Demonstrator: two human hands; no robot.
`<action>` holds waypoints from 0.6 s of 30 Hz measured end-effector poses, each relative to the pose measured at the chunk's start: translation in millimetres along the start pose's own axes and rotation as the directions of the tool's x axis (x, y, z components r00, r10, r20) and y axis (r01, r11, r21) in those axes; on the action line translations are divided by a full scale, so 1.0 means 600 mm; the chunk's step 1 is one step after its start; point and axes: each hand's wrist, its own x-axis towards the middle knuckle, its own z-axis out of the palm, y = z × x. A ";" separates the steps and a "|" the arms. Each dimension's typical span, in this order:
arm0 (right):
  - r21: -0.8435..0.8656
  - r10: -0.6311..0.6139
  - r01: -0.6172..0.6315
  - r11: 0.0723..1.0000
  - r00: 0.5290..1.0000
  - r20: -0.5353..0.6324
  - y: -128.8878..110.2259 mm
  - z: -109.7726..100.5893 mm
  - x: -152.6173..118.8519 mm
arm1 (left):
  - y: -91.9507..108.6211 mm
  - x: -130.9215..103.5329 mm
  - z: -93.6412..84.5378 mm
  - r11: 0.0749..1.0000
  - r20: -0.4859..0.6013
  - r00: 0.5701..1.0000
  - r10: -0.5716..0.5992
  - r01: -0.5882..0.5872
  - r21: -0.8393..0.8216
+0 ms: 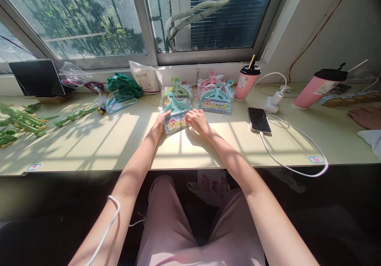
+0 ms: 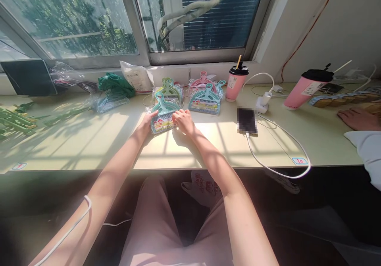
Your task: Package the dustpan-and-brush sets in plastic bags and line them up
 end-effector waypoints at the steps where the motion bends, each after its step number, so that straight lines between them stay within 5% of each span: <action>1: 0.010 -0.005 0.005 1.000 1.000 0.005 -0.002 -0.003 0.000 | 0.001 0.000 -0.002 1.000 -0.001 1.000 -0.006 0.006 -0.004; 18: 0.075 0.108 -0.104 0.992 0.993 -0.050 -0.010 -0.001 -0.005 | 0.010 -0.027 0.008 0.999 -0.007 1.000 0.001 -0.001 -0.044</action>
